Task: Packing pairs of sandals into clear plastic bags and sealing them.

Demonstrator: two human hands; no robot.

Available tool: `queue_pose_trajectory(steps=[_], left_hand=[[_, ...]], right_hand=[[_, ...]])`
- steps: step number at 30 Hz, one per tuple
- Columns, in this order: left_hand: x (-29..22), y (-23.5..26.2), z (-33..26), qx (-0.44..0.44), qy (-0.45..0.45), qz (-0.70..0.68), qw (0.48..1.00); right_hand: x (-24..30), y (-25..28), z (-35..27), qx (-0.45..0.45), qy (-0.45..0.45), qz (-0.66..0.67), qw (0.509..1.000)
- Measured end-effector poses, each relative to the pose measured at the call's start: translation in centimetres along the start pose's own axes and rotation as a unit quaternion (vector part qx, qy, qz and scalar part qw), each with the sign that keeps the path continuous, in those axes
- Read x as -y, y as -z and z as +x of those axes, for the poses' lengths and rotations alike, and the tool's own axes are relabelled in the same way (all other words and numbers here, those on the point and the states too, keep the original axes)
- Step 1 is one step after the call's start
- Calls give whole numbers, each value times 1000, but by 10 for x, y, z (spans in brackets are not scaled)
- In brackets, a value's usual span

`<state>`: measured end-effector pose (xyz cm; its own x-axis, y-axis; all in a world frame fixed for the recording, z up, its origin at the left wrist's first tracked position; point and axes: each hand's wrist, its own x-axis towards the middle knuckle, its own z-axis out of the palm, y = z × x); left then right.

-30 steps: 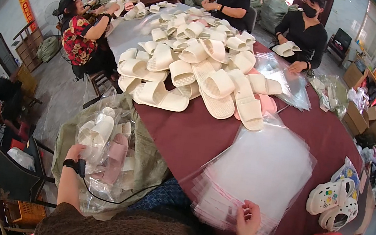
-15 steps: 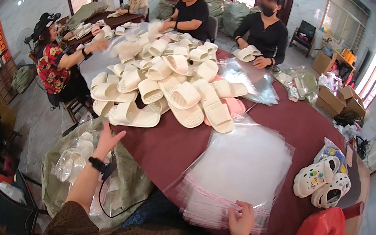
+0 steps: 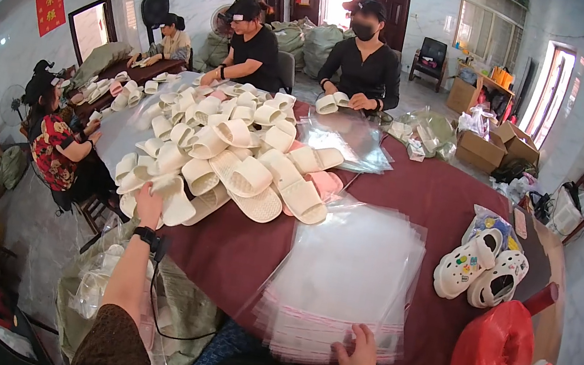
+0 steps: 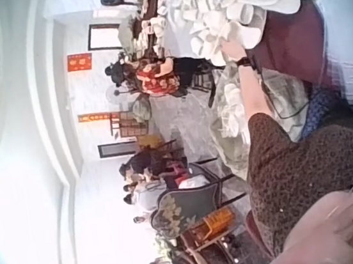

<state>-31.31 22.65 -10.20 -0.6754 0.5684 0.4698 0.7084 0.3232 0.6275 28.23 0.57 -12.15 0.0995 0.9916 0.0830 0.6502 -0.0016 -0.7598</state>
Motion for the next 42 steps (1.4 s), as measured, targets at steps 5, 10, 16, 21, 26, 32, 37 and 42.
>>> queue_pose_trajectory(steps=[5,10,16,21,26,32,37,42], left_hand=[[-76,72,18,-108,-160,-65,979],[-159,131,9,-89,-276,-130,948],[-222,158,-33,-71,-387,-227,891],[-278,152,-91,41,-380,-310,870],[-311,86,-177,234,-359,-407,806],[-291,-1,-248,323,-327,-412,787],[-227,-57,-281,431,-316,-198,822],[-211,-36,-283,575,-216,-339,713]], right_hand=[[1,-4,1,-7,35,-46,998],[15,3,-3,7,53,-116,992],[14,-7,3,-46,38,-119,991],[9,-3,7,-89,-34,124,988],[-14,-2,0,-124,-79,175,973],[-34,10,-7,-115,-107,298,942],[-20,21,-11,-167,-31,107,980],[26,24,-3,-93,-13,119,989]])
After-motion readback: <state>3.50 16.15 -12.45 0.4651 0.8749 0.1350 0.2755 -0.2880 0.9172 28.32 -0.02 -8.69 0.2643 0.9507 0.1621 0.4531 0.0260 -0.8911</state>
